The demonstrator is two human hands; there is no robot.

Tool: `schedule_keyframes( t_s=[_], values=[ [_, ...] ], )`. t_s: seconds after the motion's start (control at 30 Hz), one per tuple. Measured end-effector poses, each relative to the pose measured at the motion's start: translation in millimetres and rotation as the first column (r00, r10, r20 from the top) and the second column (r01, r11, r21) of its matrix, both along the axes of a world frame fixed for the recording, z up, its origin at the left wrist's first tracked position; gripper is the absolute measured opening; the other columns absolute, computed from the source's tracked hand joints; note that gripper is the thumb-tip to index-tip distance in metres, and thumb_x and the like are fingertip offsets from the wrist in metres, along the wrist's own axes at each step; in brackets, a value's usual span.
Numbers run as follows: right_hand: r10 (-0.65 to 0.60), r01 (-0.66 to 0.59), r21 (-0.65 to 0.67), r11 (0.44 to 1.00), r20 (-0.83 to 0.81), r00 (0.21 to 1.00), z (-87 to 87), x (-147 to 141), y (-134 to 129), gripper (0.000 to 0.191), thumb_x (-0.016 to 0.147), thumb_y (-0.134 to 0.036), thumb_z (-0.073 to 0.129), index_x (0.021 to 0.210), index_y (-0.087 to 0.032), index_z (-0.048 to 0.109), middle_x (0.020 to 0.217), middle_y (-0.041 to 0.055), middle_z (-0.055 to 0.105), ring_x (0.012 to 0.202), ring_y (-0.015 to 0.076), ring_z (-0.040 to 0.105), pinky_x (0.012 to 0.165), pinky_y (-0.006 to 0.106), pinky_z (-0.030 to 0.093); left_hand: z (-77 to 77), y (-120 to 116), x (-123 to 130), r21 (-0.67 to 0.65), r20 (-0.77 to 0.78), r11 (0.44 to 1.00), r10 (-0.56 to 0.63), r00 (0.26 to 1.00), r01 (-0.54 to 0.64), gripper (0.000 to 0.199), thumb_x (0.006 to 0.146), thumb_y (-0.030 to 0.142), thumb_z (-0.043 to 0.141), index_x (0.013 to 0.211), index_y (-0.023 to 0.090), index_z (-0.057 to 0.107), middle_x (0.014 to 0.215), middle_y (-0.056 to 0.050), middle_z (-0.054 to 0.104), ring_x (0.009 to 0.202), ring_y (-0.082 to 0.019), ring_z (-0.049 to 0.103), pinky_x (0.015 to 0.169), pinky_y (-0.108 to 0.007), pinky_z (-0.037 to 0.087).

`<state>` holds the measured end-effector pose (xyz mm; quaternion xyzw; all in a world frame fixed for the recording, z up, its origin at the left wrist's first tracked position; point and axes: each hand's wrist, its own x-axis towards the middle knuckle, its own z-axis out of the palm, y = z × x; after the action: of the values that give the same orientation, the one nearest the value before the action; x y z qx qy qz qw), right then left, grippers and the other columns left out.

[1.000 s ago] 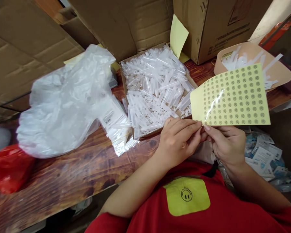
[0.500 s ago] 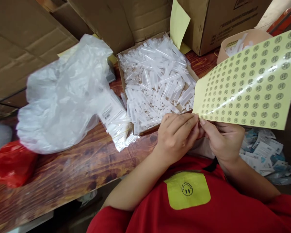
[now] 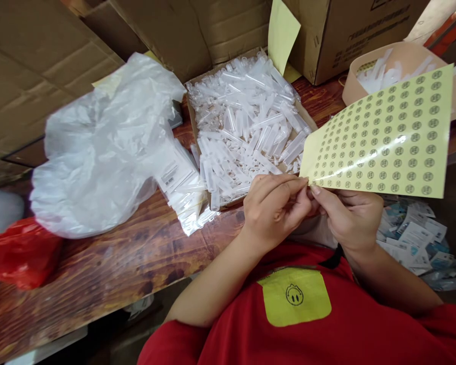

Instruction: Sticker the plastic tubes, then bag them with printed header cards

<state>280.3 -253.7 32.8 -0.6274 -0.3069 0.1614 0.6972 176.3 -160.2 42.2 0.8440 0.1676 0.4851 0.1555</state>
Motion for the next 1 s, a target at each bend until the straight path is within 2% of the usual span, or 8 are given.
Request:
schedule_keyframes(
  t_s=[0.13,0.23,0.5,0.57,0.67,0.73,0.9,1.0],
  values=[
    [0.112,-0.113,-0.010,0.994,-0.083,0.990,-0.8,4,-1,0.012,0.086,-0.026,0.076,0.075,-0.024,0.080,0.063,0.0001,0.073,0.052,0.0142,0.066,0.051,0.026,0.056,4.5,-2,-1,-0.252,0.024,0.967,-0.028,0.999,0.033,0.009,0.087,0.015,0.069,0.089,0.018,0.077,0.087,-0.004,0.080,0.079,-0.014,0.074,0.074,-0.027,0.059],
    [0.140,-0.145,-0.022,0.989,-0.152,0.978,0.2,6,0,0.013,0.084,-0.032,0.078,0.075,-0.023,0.080,0.065,0.0017,0.074,0.051,0.0141,0.064,0.050,0.027,0.055,6.8,-2,-1,-0.494,0.055,0.867,-0.044,0.997,0.066,0.009,0.086,0.018,0.070,0.084,0.019,0.079,0.082,-0.003,0.079,0.073,-0.013,0.072,0.069,-0.026,0.058],
    [0.190,-0.239,-0.107,0.965,-0.344,0.920,-9.0,29,-3,0.030,0.078,-0.048,0.083,0.079,-0.018,0.078,0.073,0.0064,0.077,0.043,0.0094,0.060,0.038,0.020,0.038,-5.3,9,-5,-0.937,0.258,0.257,0.062,0.964,0.235,0.019,0.074,0.038,0.085,0.078,0.020,0.081,0.083,-0.005,0.080,0.076,-0.016,0.072,0.071,-0.028,0.057],
    [0.332,-0.431,-0.225,0.874,-0.370,0.868,-6.3,38,-9,0.043,0.080,-0.059,0.079,0.077,-0.016,0.078,0.067,0.0071,0.075,0.039,0.0096,0.058,0.034,0.019,0.034,-5.5,14,-9,-0.959,0.261,0.146,0.108,0.959,0.244,0.020,0.068,0.037,0.087,0.075,0.020,0.081,0.081,-0.005,0.080,0.066,-0.012,0.066,0.060,-0.024,0.050],
    [0.695,-0.755,-0.423,0.501,-0.322,0.643,8.5,49,-17,0.050,0.089,-0.062,0.067,0.065,-0.018,0.074,0.053,0.0038,0.068,0.035,0.0101,0.056,0.035,0.020,0.036,-1.7,18,-17,-0.971,0.238,0.037,0.174,0.956,0.235,0.022,0.060,0.035,0.088,0.071,0.018,0.080,0.075,-0.006,0.078,0.055,-0.007,0.051,0.051,-0.022,0.039],
    [0.837,-0.781,-0.481,0.400,-0.157,0.525,23.4,53,-16,0.045,0.094,-0.053,0.063,0.064,-0.020,0.072,0.056,0.0013,0.068,0.042,0.0106,0.059,0.041,0.021,0.042,1.5,21,-24,-0.970,0.238,0.015,0.220,0.946,0.241,0.022,0.058,0.034,0.089,0.070,0.017,0.080,0.072,-0.006,0.077,0.054,-0.006,0.047,0.050,-0.021,0.036],
    [0.572,-0.352,-0.455,0.818,0.573,0.587,47.3,65,37,0.020,0.093,-0.036,0.066,0.081,-0.026,0.078,0.078,0.0010,0.075,0.071,0.0163,0.067,0.066,0.029,0.048,7.5,27,-39,-0.968,0.250,0.076,0.269,0.930,0.238,0.021,0.060,0.033,0.087,0.071,0.016,0.080,0.076,-0.007,0.077,0.052,-0.004,0.041,0.050,-0.022,0.032],
    [0.531,-0.183,-0.510,0.841,0.708,0.465,38.5,66,90,0.016,0.088,-0.035,0.070,0.078,-0.022,0.076,0.081,0.0042,0.073,0.077,0.0196,0.065,0.071,0.032,0.046,9.5,30,-43,-0.964,0.265,0.107,0.285,0.921,0.244,0.022,0.059,0.035,0.088,0.071,0.017,0.080,0.077,-0.007,0.078,0.052,-0.005,0.041,0.049,-0.022,0.030]
  ],
)
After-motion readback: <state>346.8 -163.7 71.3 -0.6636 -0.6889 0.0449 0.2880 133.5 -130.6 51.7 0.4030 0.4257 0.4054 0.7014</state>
